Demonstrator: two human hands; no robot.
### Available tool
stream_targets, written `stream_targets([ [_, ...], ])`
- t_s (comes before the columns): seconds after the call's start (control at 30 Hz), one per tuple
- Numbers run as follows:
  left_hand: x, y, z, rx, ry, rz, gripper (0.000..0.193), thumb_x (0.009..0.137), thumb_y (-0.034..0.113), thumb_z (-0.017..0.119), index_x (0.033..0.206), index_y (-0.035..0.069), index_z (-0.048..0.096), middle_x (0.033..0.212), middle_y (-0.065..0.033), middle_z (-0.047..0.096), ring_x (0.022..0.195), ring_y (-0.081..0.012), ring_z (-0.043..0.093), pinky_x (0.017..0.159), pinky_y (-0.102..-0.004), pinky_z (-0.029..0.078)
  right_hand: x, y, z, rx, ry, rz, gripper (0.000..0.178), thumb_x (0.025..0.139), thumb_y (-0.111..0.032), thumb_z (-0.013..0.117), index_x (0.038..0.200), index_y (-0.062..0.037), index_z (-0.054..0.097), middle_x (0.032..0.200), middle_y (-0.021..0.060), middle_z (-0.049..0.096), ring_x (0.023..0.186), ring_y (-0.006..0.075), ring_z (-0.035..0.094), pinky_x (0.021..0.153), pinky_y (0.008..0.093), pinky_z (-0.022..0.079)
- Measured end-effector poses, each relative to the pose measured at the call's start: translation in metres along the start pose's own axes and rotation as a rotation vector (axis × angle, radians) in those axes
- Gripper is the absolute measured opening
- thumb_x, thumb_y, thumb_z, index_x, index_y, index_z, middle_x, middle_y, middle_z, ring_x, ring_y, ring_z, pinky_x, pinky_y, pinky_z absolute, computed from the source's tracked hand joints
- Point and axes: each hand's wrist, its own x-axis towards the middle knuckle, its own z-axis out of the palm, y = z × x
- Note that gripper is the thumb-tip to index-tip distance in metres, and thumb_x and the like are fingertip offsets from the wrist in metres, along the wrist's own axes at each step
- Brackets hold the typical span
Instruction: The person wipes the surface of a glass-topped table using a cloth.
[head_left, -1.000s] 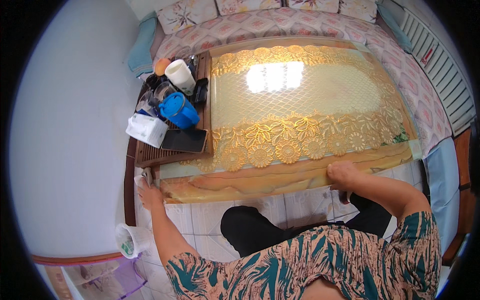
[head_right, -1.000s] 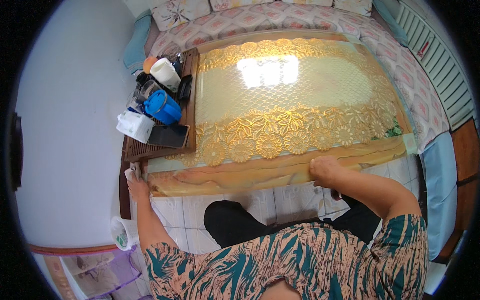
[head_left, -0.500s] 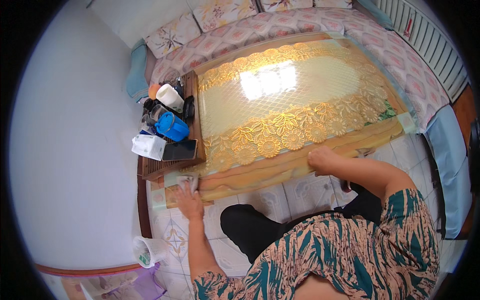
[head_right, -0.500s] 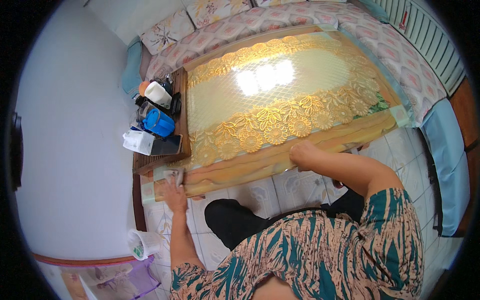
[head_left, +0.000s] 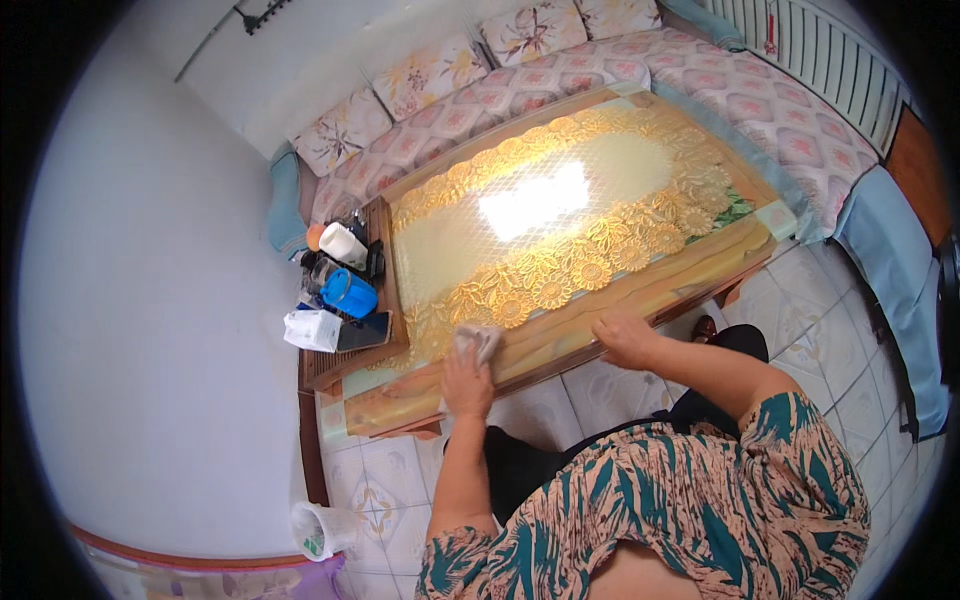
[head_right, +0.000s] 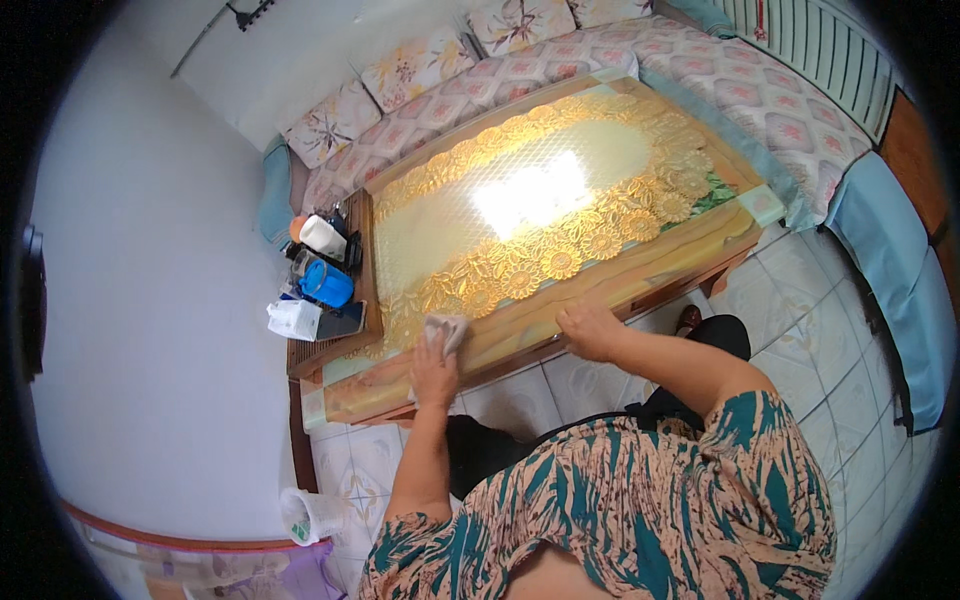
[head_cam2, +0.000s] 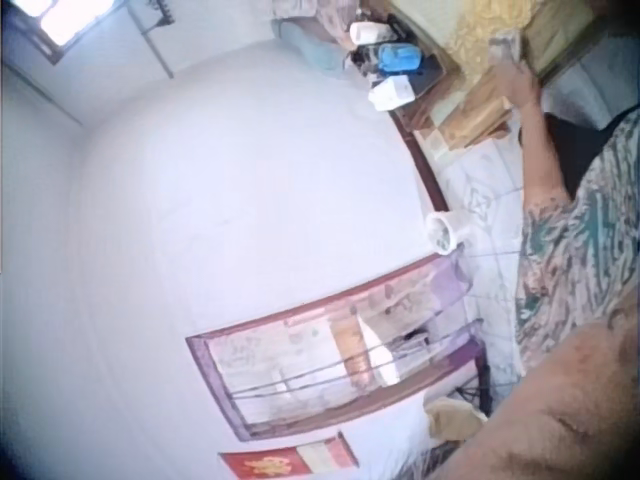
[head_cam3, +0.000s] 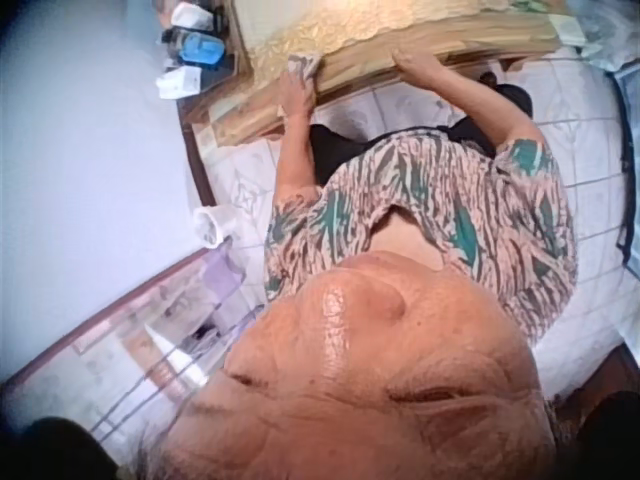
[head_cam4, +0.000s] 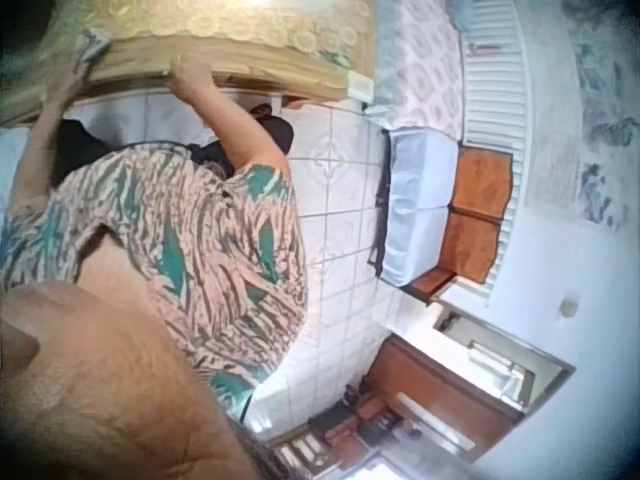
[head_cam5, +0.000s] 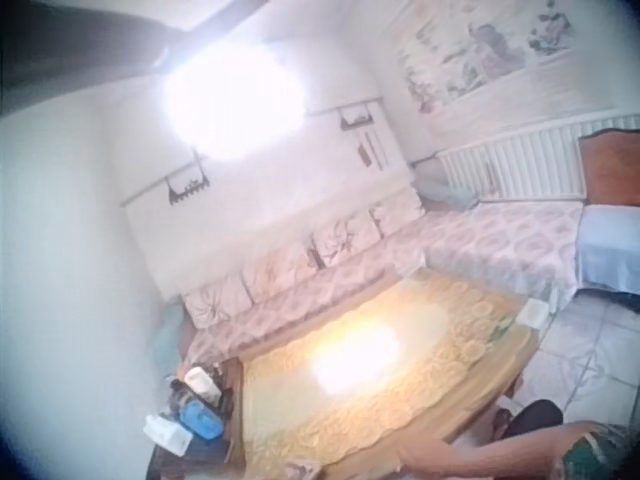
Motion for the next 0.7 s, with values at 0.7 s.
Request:
stream_targets([
  [0.7, 0.016, 0.139, 0.027, -0.089, 0.063, 0.256, 0.055, 0.08, 0.035, 0.059, 0.133, 0.023, 0.046, 0.139, -0.0165, 0.039, 0.124, -0.0341, 0.041, 0.103, -0.0445, 0.031, -0.082, -0.016, -0.003, 0.721, -0.214, 0.435, 0.022, 0.078, -0.022, 0.066, 0.08, -0.0018, 0.056, 0.077, 0.0169, 0.061, 0.073, 0.0337, 0.059, 0.065, 0.0394, 0.046],
])
